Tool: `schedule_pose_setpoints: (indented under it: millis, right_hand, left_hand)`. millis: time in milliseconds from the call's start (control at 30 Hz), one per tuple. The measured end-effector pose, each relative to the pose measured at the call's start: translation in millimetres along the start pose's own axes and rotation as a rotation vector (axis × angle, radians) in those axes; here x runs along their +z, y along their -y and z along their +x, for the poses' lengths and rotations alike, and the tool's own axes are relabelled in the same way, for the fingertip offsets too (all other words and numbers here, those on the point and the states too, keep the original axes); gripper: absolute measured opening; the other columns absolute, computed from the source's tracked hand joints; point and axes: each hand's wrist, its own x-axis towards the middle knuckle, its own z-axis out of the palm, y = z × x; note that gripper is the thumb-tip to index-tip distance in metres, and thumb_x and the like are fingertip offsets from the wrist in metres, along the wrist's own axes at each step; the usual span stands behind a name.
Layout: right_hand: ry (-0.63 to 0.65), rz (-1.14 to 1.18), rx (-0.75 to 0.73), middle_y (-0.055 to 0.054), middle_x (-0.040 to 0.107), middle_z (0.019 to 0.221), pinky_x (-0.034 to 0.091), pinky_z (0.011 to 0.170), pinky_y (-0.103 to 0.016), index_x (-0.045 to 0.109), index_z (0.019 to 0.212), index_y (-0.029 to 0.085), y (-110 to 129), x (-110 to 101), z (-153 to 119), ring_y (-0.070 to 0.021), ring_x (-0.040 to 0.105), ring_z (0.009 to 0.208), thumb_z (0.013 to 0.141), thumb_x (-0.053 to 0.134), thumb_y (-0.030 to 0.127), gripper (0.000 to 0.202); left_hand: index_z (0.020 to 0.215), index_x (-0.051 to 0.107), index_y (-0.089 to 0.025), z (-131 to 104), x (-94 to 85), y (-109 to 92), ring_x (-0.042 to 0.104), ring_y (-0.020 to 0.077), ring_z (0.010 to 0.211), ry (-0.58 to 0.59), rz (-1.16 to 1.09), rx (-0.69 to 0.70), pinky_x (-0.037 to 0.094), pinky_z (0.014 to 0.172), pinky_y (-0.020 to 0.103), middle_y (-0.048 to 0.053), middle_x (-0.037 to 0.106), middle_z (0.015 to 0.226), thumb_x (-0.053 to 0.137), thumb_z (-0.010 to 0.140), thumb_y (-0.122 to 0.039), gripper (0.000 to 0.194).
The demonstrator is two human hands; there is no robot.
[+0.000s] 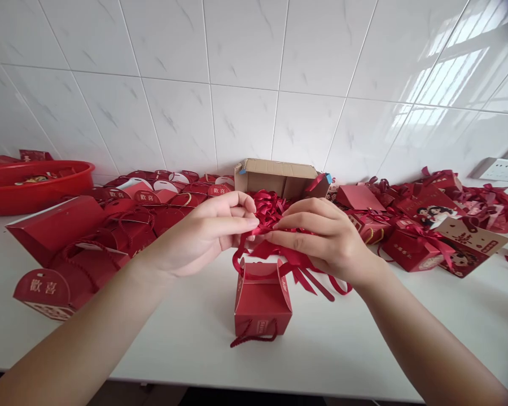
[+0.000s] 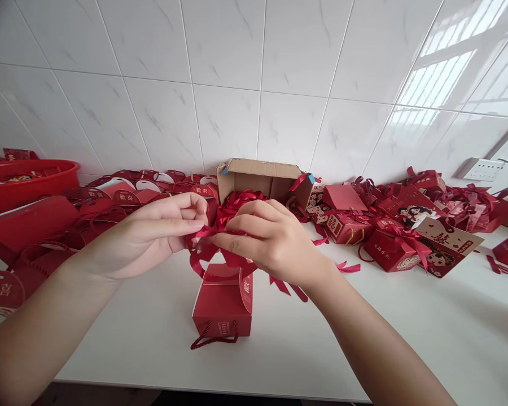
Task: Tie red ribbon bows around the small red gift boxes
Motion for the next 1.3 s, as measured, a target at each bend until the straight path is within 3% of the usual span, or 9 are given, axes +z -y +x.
schedule_pose_setpoints:
  millis: [167,300,400,600,733,867,1000,1133,1300]
  right_hand:
    - [-0.049,-0.178,0.038,-0.002,0.072,0.101,0.05,0.078,-0.035,0.067,0.109,0.029,6,5,-2,-0.0198,0.06,0.095,0.088,0.058,0.014,0.028]
    - [-0.273,-0.062,0.205,-0.006,0.069,0.107,0.053,0.075,-0.036,0.065,0.114,0.028,11,9,-6,-0.0209,0.063,0.093,0.086,0.055,0.01,0.035]
    - [-0.34,-0.038,0.459,-0.007,0.069,0.089,0.052,0.066,-0.034,0.068,0.099,0.024,17,-1,-32,-0.0207,0.065,0.079,0.085,0.056,0.011,0.023]
    - [0.204,-0.127,0.977,-0.001,0.061,0.06,0.04,0.037,-0.026,0.064,0.075,0.022,29,-33,-149,-0.0143,0.051,0.044,0.087,0.055,0.035,0.019]
    - [0.464,0.023,1.075,-0.003,0.065,0.068,0.047,0.041,-0.027,0.063,0.07,0.023,35,-32,-187,-0.0172,0.06,0.054,0.089,0.05,0.04,0.029]
    - [0.306,-0.151,1.073,-0.011,0.064,0.11,0.056,0.057,-0.035,0.066,0.105,0.023,31,-20,-164,-0.0266,0.066,0.089,0.088,0.053,0.043,0.029]
    - [0.142,-0.037,0.925,-0.011,0.061,0.115,0.054,0.087,-0.043,0.064,0.113,0.023,33,-5,-119,-0.0266,0.06,0.107,0.088,0.056,0.036,0.029]
    - [0.235,0.278,0.798,-0.011,0.06,0.119,0.055,0.085,-0.034,0.068,0.109,0.024,49,15,-80,-0.0217,0.061,0.108,0.09,0.055,0.03,0.024]
    - [0.353,0.393,0.7,-0.009,0.059,0.126,0.052,0.094,-0.037,0.065,0.117,0.024,56,35,-62,-0.0215,0.057,0.115,0.091,0.052,0.026,0.029]
  left_hand:
    - [0.094,0.061,-0.022,0,6.1,5,0.061,0.0176,0.074,-0.001,0.052,0.063,0.052,0.065,0.031,0.003,0.061,0.08,0.055,0.084,-0.024,0.012]
    - [0.109,0.058,-0.023,-4,6.0,13,0.057,0.0155,0.068,-0.315,0.535,0.427,0.045,0.06,0.026,0.001,0.061,0.076,0.057,0.085,-0.027,0.024]
    - [0.099,0.058,-0.024,-17,-11.1,21,0.047,0.012,0.055,-0.516,0.786,0.578,0.04,0.057,0.023,-0.005,0.048,0.061,0.066,0.077,-0.023,0.024]
    - [0.086,0.057,-0.025,-72,-78.9,79,0.039,0.0081,0.045,-0.408,1.115,0.233,0.035,0.051,0.017,-0.007,0.039,0.057,0.057,0.076,-0.018,0.013]
    - [0.086,0.056,-0.026,-86,-92.6,124,0.046,0.013,0.048,-0.167,1.197,0.069,0.038,0.048,0.02,-0.005,0.044,0.057,0.047,0.08,-0.017,0.014]
    - [0.089,0.058,-0.022,-68,-71.5,123,0.06,0.022,0.082,-0.229,1.22,0.187,0.047,0.076,0.031,0.004,0.062,0.088,0.05,0.082,-0.021,0.01]
    - [0.091,0.056,-0.023,-48,-39.3,102,0.058,0.0232,0.098,-0.265,0.986,0.219,0.046,0.089,0.036,0.005,0.061,0.1,0.055,0.084,-0.027,0.008]
    - [0.102,0.058,-0.026,-40,-10.2,96,0.057,0.0244,0.109,-0.123,0.765,0.139,0.05,0.092,0.037,0.006,0.058,0.117,0.057,0.085,-0.034,0.018]
    - [0.133,0.048,-0.033,-37,2.0,105,0.04,0.0294,0.132,0.034,0.81,0.066,0.039,0.108,0.046,0.006,0.044,0.142,0.051,0.09,-0.038,0.044]
